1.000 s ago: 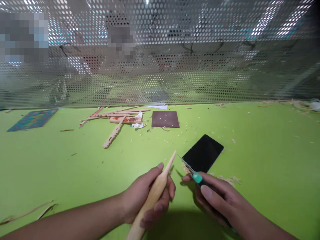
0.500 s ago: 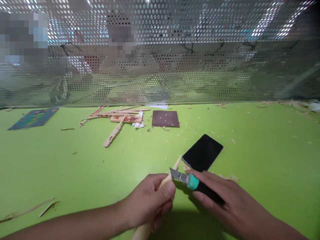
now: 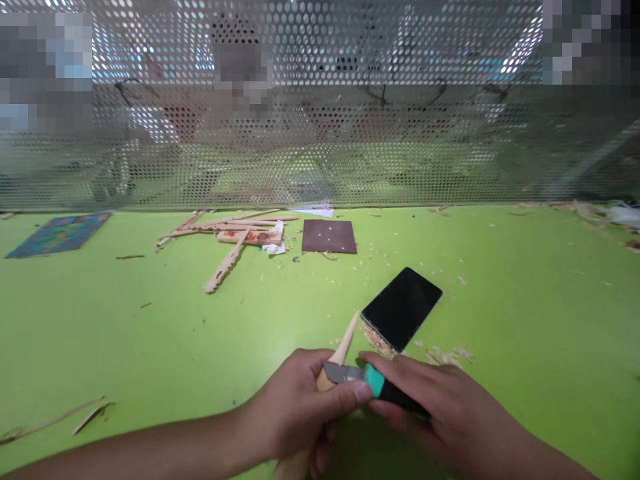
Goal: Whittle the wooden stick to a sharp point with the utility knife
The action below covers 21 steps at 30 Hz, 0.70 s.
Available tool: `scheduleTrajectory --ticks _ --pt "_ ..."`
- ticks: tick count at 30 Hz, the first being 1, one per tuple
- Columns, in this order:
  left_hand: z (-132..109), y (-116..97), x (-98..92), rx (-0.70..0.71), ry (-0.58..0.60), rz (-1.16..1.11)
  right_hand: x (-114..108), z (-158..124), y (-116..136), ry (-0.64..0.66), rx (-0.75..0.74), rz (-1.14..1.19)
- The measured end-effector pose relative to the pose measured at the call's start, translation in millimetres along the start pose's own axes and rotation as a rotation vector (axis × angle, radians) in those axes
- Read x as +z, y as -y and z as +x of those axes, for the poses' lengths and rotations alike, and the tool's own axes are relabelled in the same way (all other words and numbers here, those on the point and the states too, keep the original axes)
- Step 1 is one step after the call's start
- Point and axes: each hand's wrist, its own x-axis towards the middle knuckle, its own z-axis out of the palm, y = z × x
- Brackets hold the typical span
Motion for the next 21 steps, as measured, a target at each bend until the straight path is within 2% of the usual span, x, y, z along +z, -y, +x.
scheduleTrajectory --ticks 7,11,16,21 --pt "2 4 1.7 0.013 -0.046 0.026 -6 6 7 -0.099 -0.026 -0.164" --pt "0 0 1.7 0.046 -0.046 0.076 -10 7 0 -0.134 0.040 -0.168" --pt "-4 -8 4.2 0.103 -0.053 0.131 -14 7 -4 -0.047 0.079 -0.105" --pt "-3 -3 4.9 0.094 -0.082 0.131 -13 10 2 0.053 -0.007 -0.025"
